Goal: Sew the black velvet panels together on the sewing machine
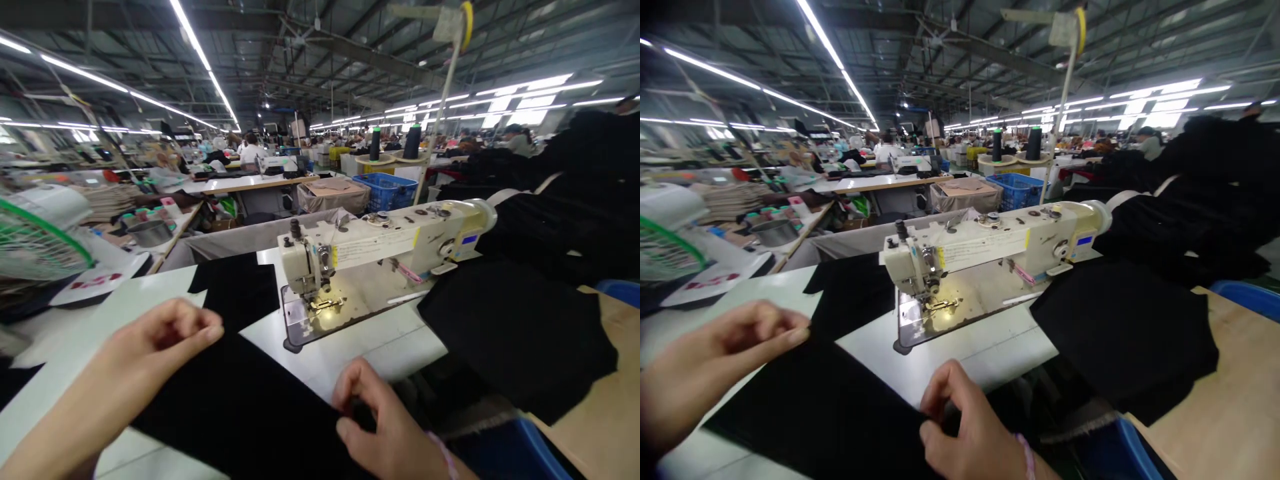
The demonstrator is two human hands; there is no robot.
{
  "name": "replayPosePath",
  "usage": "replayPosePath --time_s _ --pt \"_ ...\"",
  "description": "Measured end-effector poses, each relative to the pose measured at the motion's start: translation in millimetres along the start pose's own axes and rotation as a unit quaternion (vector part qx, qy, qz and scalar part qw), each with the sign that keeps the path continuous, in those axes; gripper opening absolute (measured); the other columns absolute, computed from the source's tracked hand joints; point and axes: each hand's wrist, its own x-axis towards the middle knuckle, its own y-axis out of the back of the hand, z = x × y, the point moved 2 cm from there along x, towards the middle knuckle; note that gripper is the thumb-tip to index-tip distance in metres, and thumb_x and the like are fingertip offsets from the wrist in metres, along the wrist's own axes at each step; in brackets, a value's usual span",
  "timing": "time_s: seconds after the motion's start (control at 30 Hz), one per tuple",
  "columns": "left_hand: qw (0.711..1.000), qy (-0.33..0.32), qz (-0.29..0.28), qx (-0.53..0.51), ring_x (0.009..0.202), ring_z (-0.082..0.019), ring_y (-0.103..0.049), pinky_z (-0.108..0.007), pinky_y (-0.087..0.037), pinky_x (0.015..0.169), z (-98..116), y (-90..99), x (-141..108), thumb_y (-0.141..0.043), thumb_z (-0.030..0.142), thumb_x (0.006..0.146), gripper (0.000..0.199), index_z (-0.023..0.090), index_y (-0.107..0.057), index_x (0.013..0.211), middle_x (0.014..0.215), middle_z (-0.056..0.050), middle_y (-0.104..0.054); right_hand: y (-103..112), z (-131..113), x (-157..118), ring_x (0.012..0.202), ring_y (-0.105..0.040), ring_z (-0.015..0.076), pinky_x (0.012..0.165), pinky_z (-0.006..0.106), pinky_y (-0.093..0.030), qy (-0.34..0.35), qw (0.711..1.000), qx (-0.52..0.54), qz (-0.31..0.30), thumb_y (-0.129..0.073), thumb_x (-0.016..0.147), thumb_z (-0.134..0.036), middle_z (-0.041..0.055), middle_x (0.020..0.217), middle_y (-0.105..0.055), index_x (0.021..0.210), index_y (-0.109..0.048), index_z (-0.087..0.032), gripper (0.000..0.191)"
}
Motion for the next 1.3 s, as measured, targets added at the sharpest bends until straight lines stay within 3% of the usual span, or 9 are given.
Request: replayPosePath --time_s 0.07,0.1,0.27,0.37,0.53,0.63,0.83,1.13,1.3 --pt "0.974 -0.070 -0.189 0.100 0.060 -0.015 -0.056 -0.025 -0.041 0.057 9 -21.4 23 -0.079 0.046 0.059 0.040 0.022 -0.047 0.057 0.064 0.000 -0.066 -13 17 -14 0.072 -0.059 0.0138 0.069 0.023 -0.049 0.015 0.999 -0.031 -0.037 -0.059 0.070 -0.009 -0.0031 0.077 -0.059 0.081 -0.055 -0.023 0.019" --pt "0.958 -0.103 -0.233 0.132 0.057 -0.014 -0.052 -0.024 -0.037 0.053 6 -36.3 33 -0.074 0.041 0.063 0.033 0.023 -0.047 0.058 0.061 0.002 -0.061 -19 28 -19 0.070 -0.061 0.0137 0.067 0.022 -0.049 0.033 0.997 -0.049 -0.048 -0.060 0.073 -0.009 -0.0027 0.076 -0.061 0.080 -0.056 -0.023 0.016" --pt "0.954 -0.129 -0.231 0.141 0.054 -0.014 -0.045 -0.025 -0.032 0.054 -48 -118.6 57 -0.068 0.018 0.060 0.018 0.022 -0.050 0.056 0.054 0.006 -0.051 -21 68 -24 0.077 -0.070 0.0170 0.073 0.024 -0.056 0.199 0.961 -0.193 -0.010 -0.055 0.082 -0.005 0.0032 0.086 -0.072 0.097 -0.063 -0.023 0.025" --pt "0.963 -0.143 -0.193 0.124 0.059 -0.015 -0.047 -0.026 -0.034 0.058 -74 -141.7 50 -0.065 0.019 0.067 0.018 0.023 -0.049 0.060 0.059 0.004 -0.053 -11 72 -21 0.079 -0.071 0.0200 0.073 0.028 -0.058 0.288 0.913 -0.289 -0.021 -0.049 0.085 -0.002 0.0069 0.089 -0.073 0.106 -0.061 -0.022 0.031" --pt "0.968 -0.165 -0.165 0.092 0.065 -0.016 -0.051 -0.028 -0.040 0.065 -86 -142.7 44 -0.059 0.017 0.072 0.011 0.022 -0.052 0.065 0.066 0.002 -0.055 -1 62 -15 0.068 -0.067 0.0188 0.064 0.028 -0.057 0.311 0.870 -0.379 -0.056 -0.044 0.088 -0.004 0.0060 0.079 -0.072 0.099 -0.060 -0.020 0.026" --pt "0.971 -0.155 -0.160 0.084 0.065 -0.015 -0.052 -0.028 -0.041 0.065 -88 -147.2 56 -0.058 0.015 0.069 0.009 0.022 -0.053 0.066 0.066 0.003 -0.055 0 55 -8 0.067 -0.063 0.0197 0.062 0.032 -0.055 0.312 0.851 -0.422 -0.031 -0.044 0.086 -0.003 0.0056 0.077 -0.069 0.093 -0.062 -0.021 0.026" --pt "0.980 -0.102 -0.147 0.084 0.059 -0.015 -0.054 -0.026 -0.041 0.059 -96 -164.7 90 -0.064 0.017 0.065 0.013 0.021 -0.052 0.068 0.064 0.004 -0.058 1 58 6 0.086 -0.064 0.0218 0.076 0.035 -0.057 0.305 0.867 -0.394 0.007 -0.044 0.083 0.000 0.0078 0.089 -0.069 0.094 -0.061 -0.018 0.028" --pt "0.975 -0.109 -0.146 0.130 0.058 -0.014 -0.055 -0.025 -0.044 0.058 -93 -164.6 93 -0.066 0.017 0.068 0.020 0.021 -0.047 0.064 0.060 0.005 -0.056 1 65 10 0.086 -0.064 0.0218 0.076 0.035 -0.059 0.318 0.866 -0.385 0.006 -0.044 0.079 0.002 0.0081 0.088 -0.068 0.091 -0.059 -0.018 0.028" --pt "0.963 -0.159 -0.076 0.206 0.089 -0.026 -0.059 -0.041 -0.049 0.083 -73 -155.2 63 -0.064 0.017 0.077 0.009 0.019 -0.056 0.080 0.088 -0.007 -0.064 4 59 8 0.092 -0.066 0.0224 0.083 0.036 -0.059 0.311 0.869 -0.384 -0.021 -0.044 0.081 0.000 0.0095 0.094 -0.070 0.098 -0.060 -0.018 0.030"
